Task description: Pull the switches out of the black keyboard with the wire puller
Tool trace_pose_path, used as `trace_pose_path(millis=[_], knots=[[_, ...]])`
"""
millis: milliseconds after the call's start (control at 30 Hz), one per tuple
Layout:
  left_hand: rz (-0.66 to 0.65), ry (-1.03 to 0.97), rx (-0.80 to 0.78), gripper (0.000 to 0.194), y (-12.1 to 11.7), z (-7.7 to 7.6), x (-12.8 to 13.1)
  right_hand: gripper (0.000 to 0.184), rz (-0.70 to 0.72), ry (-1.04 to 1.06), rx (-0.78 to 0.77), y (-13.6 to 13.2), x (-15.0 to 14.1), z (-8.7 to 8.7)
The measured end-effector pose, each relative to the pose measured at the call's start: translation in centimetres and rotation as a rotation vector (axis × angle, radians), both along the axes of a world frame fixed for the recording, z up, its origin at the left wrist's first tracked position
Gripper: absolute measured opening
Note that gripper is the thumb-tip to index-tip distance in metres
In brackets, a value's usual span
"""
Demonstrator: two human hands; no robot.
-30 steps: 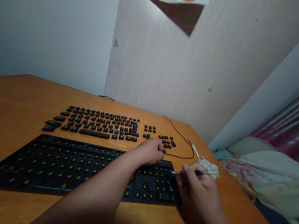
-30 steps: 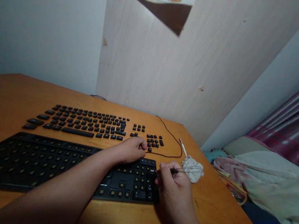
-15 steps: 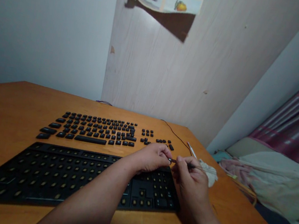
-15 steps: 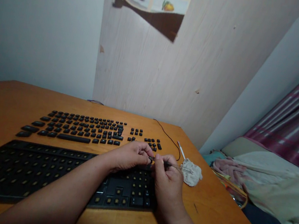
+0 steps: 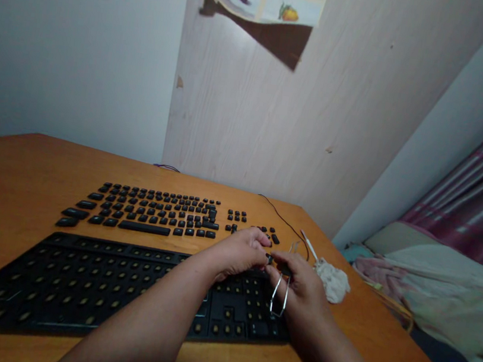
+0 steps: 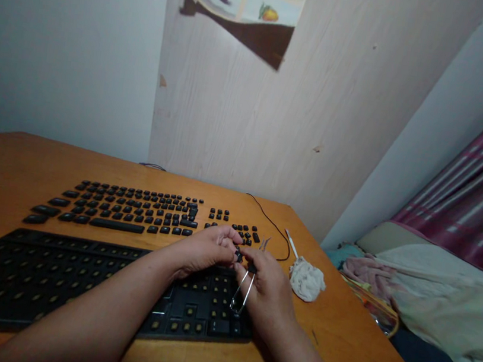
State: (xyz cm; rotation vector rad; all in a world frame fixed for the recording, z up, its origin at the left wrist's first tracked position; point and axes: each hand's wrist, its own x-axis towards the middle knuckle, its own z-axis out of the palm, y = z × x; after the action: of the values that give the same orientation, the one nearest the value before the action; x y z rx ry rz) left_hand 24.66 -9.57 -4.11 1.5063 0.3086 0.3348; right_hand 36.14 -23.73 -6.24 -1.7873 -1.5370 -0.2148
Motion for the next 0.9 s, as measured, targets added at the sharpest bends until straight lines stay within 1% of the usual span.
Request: trace_pose_path(millis=[100,167,233,333,433,567,667,900], knots=[[0.002,0.007,-0.012,0.04,0.0,-0.2,0.1,0.022,-0.02,-0.049,-0.028,0.0,0.4,0.0],[0.055,0.007,-0.009,0.038,0.2,-0.3,0.1,0.022,-0.042,-0.061,-0.03,0.3,1.2,0.1],[0.162,0.023,-0.001,0.033,0.4,-0.2,0.2,0.024,-0.077,-0.076,-0.043,0.8,2.5,0.3],[0.352,0.073,0.013,0.022,0.8,0.1,0.4,0.025,-0.137,-0.126,-0.133,1.7,5.1,0.4],[0.458,0.106,0.039,0.017,1.1,0.3,0.4,0.026,-0.191,-0.158,-0.222,2.8,7.0,-0.1],[0.465,0.148,0.069,0.015,1.1,0.4,0.3,0.028,-0.225,-0.193,-0.321,4.0,7.8,-1.0],[0.461,0.171,0.074,0.015,1.0,0.5,0.2,0.027,-0.209,-0.205,-0.376,4.7,7.8,-1.3],[0.449,0.172,0.056,0.013,0.9,0.4,0.2,0.027,-0.154,-0.194,-0.394,5.2,7.8,-1.3]])
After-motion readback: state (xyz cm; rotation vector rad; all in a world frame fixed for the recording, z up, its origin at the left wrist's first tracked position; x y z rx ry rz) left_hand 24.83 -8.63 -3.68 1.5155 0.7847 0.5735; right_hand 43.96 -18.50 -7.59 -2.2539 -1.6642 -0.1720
